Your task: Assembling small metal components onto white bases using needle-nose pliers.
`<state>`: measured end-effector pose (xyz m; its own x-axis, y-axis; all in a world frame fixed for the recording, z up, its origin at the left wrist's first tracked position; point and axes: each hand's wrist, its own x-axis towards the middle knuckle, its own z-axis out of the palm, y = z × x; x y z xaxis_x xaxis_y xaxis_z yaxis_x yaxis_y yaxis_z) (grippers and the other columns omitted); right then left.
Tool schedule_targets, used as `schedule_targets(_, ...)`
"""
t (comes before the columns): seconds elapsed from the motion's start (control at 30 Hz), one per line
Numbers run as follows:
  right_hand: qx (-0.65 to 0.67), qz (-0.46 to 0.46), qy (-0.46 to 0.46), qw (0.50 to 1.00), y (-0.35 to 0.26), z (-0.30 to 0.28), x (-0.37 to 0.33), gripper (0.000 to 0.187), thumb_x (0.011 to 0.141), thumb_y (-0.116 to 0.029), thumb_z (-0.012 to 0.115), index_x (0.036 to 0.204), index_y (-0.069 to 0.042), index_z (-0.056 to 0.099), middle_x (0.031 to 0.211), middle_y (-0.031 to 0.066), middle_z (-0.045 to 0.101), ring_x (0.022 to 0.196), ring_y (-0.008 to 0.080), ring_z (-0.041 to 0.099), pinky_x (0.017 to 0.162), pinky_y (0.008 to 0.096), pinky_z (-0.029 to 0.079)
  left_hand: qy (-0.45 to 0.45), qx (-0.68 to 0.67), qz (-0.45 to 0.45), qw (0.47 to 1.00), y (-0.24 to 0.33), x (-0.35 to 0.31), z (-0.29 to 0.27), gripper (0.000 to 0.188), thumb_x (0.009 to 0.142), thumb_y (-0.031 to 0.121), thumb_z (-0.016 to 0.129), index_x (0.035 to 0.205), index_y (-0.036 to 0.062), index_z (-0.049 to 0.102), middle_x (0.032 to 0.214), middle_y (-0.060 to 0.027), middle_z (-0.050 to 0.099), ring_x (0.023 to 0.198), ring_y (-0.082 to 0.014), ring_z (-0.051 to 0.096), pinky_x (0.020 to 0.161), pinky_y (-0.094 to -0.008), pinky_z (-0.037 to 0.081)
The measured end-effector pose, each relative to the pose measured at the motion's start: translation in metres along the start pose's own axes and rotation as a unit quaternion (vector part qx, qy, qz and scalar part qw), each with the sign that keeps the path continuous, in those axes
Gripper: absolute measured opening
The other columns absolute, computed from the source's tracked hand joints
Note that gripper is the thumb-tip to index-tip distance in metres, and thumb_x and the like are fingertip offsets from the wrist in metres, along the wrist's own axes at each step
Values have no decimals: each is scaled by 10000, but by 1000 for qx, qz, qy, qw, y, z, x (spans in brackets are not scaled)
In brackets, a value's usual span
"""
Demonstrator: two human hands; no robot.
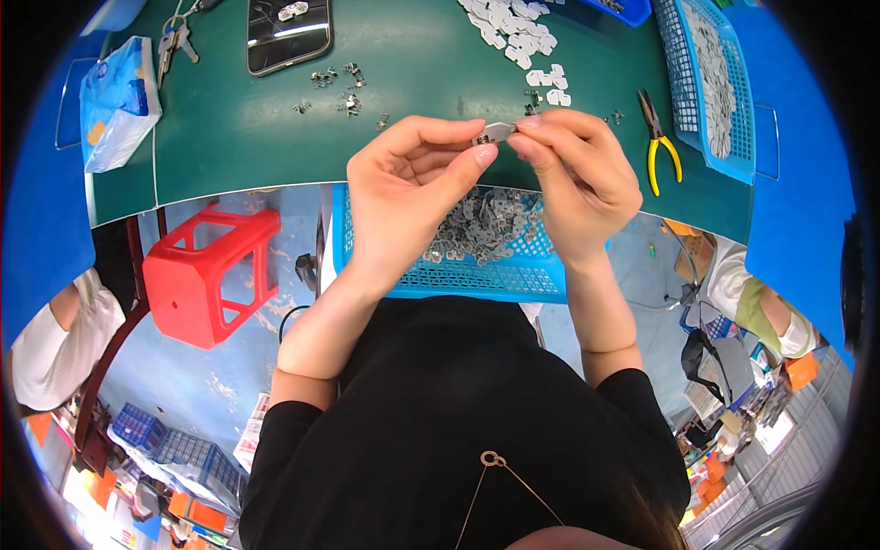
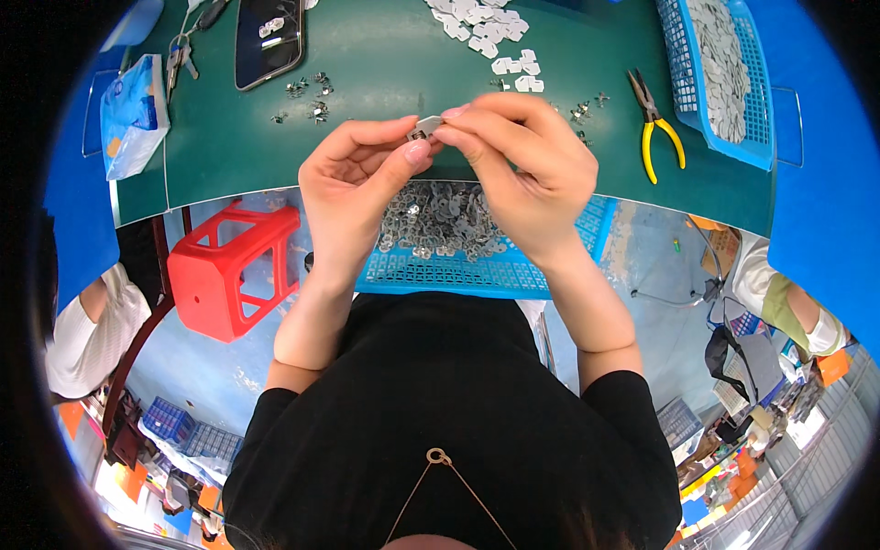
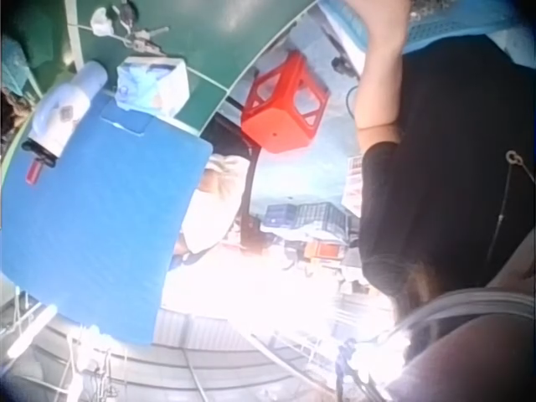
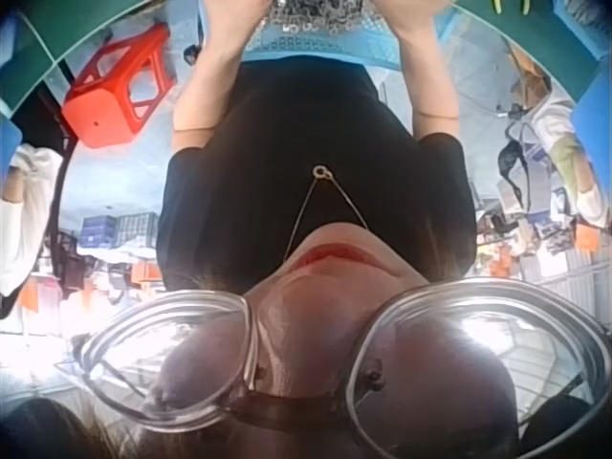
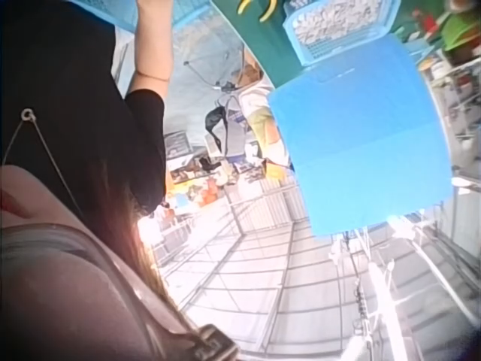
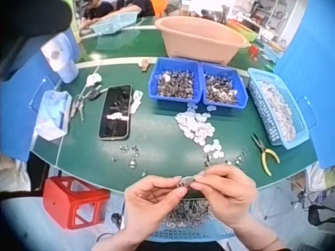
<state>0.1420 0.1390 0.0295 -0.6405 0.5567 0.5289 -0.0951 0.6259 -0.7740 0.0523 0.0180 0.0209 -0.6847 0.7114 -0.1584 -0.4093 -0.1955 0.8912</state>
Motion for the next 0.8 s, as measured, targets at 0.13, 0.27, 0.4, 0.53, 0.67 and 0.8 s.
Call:
schedule_targets(0.13, 3, 3, -15, 1000, -1, 0, 0, 130, 687, 49, 708, 810, 15, 682, 825, 88, 637, 693, 117, 584, 563, 204, 455, 6, -4, -3, 1000, 0, -1, 1, 201, 790, -40, 644, 987, -52, 604, 940, -115, 647, 856, -121, 625, 776, -223, 506)
schedule_targets(0.27, -8, -6, -14, 1000, 1, 3, -2, 127, 685, 51, 707, 804, 13, 683, 820, 88, 633, 700, 128, 584, 570, 202, 449, 6, -5, 2, 1000, -1, -2, 2, 193, 793, -37, 642, 982, -52, 604, 931, -112, 649, 855, -120, 625, 776, -223, 507)
schedule_targets(0.4, -19, -52, -10, 998, 5, 7, -2, 121, 689, 52, 700, 801, 7, 686, 822, 86, 627, 693, 132, 580, 565, 202, 440, 6, -5, 3, 1000, 0, -1, 3, 187, 797, -34, 640, 980, -52, 606, 935, -115, 649, 857, -120, 625, 777, -226, 508)
schedule_targets(0.53, -10, -15, -26, 1000, 3, 3, -2, 113, 697, 52, 693, 800, 6, 685, 823, 85, 624, 694, 133, 580, 565, 205, 439, 6, -13, 2, 1000, 0, 0, 2, 186, 796, -32, 641, 979, -51, 608, 936, -117, 650, 857, -120, 624, 779, -227, 508)
schedule_targets(0.67, 11, 24, -29, 999, 2, 4, -2, 104, 706, 46, 687, 803, 8, 685, 827, 80, 624, 711, 132, 579, 568, 208, 439, 5, -3, 2, 1000, 1, -2, 4, 186, 797, -29, 642, 979, -50, 610, 935, -115, 651, 853, -118, 625, 781, -228, 507)
schedule_targets(0.8, -7, -3, -41, 999, 5, 3, -3, 136, 715, 64, 670, 841, 15, 684, 873, 103, 618, 757, 137, 577, 593, 212, 446, 1, -13, 4, 1000, -1, -1, 4, 183, 797, -25, 643, 976, -45, 615, 933, -110, 653, 856, -115, 624, 780, -225, 506)
